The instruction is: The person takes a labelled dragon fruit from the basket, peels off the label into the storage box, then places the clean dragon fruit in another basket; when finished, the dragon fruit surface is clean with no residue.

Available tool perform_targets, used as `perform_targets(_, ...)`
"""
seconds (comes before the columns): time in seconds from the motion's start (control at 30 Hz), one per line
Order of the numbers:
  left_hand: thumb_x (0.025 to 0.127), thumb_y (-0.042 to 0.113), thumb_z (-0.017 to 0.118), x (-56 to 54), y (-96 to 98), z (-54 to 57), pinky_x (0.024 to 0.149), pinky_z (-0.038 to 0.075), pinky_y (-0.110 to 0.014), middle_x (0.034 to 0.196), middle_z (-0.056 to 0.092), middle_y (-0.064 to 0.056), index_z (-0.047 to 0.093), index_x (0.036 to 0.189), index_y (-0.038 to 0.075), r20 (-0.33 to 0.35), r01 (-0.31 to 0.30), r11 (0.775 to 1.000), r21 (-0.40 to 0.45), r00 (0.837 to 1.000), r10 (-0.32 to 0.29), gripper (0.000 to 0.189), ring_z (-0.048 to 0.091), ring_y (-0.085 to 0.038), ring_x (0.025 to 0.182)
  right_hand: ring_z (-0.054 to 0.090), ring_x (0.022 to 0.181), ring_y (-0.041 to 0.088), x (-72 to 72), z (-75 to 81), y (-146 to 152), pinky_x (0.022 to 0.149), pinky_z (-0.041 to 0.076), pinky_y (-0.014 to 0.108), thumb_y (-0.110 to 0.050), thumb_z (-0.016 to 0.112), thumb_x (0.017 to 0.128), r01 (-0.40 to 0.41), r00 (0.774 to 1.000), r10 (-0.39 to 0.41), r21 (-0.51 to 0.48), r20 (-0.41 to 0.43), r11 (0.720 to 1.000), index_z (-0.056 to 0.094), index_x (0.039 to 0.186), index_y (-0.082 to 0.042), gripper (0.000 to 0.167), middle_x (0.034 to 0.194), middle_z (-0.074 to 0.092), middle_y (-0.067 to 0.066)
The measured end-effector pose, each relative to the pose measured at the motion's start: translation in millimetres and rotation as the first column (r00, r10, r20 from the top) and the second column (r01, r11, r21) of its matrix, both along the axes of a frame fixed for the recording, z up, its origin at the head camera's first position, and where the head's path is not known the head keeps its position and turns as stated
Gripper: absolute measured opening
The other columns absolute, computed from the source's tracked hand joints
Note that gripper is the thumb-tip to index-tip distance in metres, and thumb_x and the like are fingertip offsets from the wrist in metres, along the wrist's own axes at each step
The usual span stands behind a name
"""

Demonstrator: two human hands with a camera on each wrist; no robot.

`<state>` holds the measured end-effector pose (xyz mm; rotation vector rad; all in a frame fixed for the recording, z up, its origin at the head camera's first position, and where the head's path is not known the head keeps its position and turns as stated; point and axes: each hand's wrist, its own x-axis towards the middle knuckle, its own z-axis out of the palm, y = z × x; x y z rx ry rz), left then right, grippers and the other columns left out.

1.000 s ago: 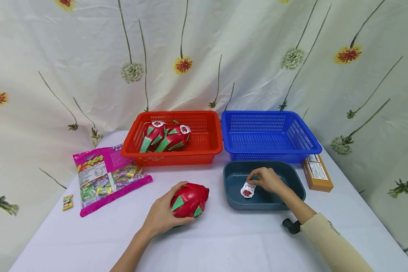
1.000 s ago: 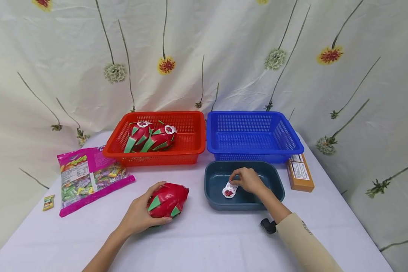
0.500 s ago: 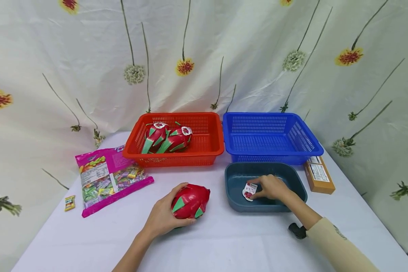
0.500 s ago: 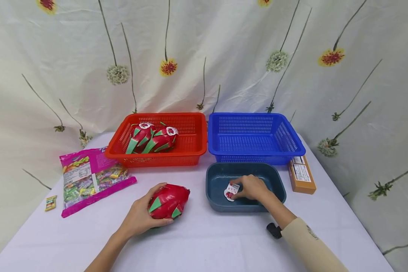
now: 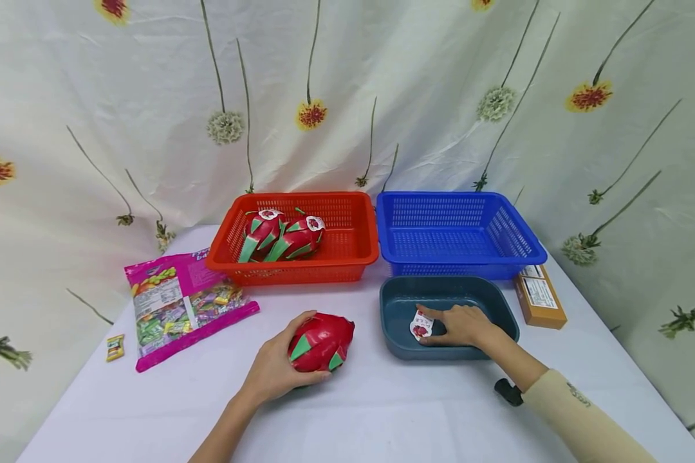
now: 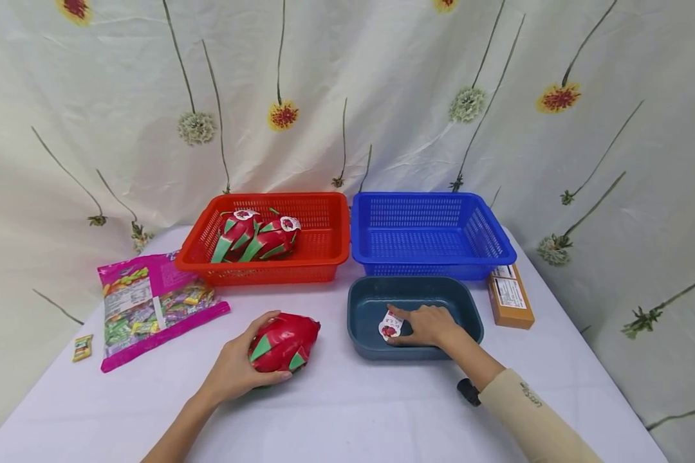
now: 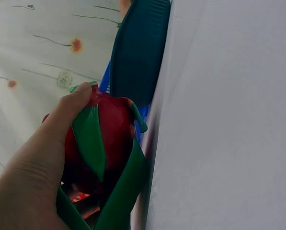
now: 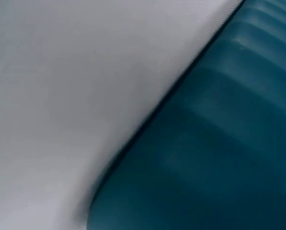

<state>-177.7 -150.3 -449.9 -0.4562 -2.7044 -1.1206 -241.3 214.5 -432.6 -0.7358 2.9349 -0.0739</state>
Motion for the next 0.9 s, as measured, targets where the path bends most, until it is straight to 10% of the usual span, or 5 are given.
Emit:
perform_targets(0.4, 0.054, 0.055, 0.083, 0.2, -0.7, -0.9, 0.07, 0.054, -0.036, 0.119, 0.053, 0.008, 0.035, 0.136, 0.043, -0.001, -0.005, 1.0, 0.006, 1.0, 0.005, 0.096, 0.053, -0.019, 0.102, 0.016, 0.046, 0.011, -4.7, -3.7, 2, 0.044, 0.015, 0.026, -0.074, 0.048, 0.075, 0.029, 0.998, -0.031, 0.052, 0.046, 0.998, 0.034, 0.143, -0.032, 0.081, 0.051, 0.021, -0.003)
perform_targets(0.6, 0.054, 0.054, 0.083, -0.1, -1.2, -2.0, 0.07, 0.054, -0.036, 0.119, 0.053, 0.007, 0.035, 0.136, 0.043, 0.015, -0.011, 1.0, 0.021, 1.0, 0.011, 0.096, 0.053, -0.02, 0.103, 0.018, 0.046, 0.01, -8.2, -2.1, 5, 0.046, 0.023, 0.027, -0.067, 0.051, 0.079, 0.042, 0.992, -0.029, -0.107, 0.124, 0.993, 0.035, 0.143, -0.029, 0.076, 0.052, 0.022, -0.005)
perform_targets(0.9, 0.059, 0.042, 0.085, -2.0, -5.6, 2.7, 0.076, 0.053, -0.037, 0.132, 0.042, 0.005, 0.022, 0.141, 0.046, 0.192, 0.083, 0.989, 0.121, 0.976, -0.105, 0.103, 0.042, -0.021, 0.116, 0.045, 0.052, 0.012, -8.2, 62.6, 26, 0.045, 0.035, 0.023, -0.034, 0.057, 0.092, 0.006, 0.998, -0.04, -0.563, -0.047, 0.826, 0.056, 0.127, -0.008, 0.044, 0.06, 0.049, -0.003)
